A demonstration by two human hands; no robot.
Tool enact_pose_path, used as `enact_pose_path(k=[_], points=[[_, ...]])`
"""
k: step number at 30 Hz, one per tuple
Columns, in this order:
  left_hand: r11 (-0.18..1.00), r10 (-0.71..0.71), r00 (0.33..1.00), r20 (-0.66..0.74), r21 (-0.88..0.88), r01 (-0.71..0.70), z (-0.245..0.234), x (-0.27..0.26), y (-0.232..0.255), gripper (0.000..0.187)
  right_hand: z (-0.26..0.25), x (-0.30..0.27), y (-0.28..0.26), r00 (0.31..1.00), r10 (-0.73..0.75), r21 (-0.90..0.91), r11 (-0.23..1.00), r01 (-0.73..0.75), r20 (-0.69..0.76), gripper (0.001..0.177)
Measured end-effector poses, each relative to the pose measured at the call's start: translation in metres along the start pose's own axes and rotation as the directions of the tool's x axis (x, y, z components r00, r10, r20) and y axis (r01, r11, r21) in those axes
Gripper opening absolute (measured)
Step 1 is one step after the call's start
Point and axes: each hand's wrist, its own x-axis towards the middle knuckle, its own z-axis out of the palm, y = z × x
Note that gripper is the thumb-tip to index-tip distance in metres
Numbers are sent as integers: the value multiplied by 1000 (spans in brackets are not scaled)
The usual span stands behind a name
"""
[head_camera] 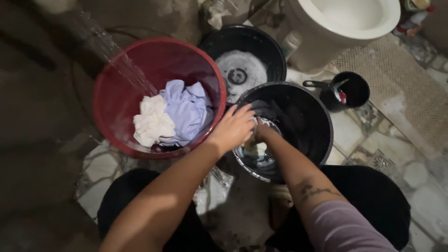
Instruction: The person hand-washes several pieces of clothing in a red basin under a running tap. They rinse and wring out a light purple shirt, a white shirt, a black garment, and a white cloth, then transfer them to a black basin. The person also rinses a yellow cloth and a small blue item.
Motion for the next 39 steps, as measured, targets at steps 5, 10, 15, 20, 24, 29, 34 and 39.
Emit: enact_pose_path(k=[5, 10, 15, 20, 24, 29, 34, 39], points=[[996, -43, 997, 67, 80, 37, 65, -3, -14, 27, 0, -29, -14, 997, 59, 53, 997, -61, 43, 115], [986, -64, 995, 82, 159, 51, 100, -12, -31, 27, 26, -5, -20, 999, -1, 6, 1000, 1, -48, 117], [990, -72, 994, 82, 129, 61, 97, -9, -31, 27, 58, 23, 0, 953, -12, 208, 975, 78, -303, 66], [994, -106, 979, 175, 33, 102, 77, 0, -26, 62, 21, 27, 14, 949, 92, 800, 566, 199, -301, 57], [906, -206, 976, 67, -364, 216, 40, 11, -18, 92, -57, -24, 35, 970, -15, 919, 316, 235, -242, 52], [823, -316, 942, -110, -526, 215, -12, 32, -11, 120, -172, -130, 37, 860, -100, 676, 575, 460, -500, 53], [612, -491, 832, -258, -781, 119, -72, 30, -29, 136, -257, -228, -18, 669, -122, 666, 74, 743, -733, 62], [459, -653, 738, -171, -864, 206, -141, -4, -61, 119, -314, -243, -100, 732, 80, 734, -3, 679, -676, 45]])
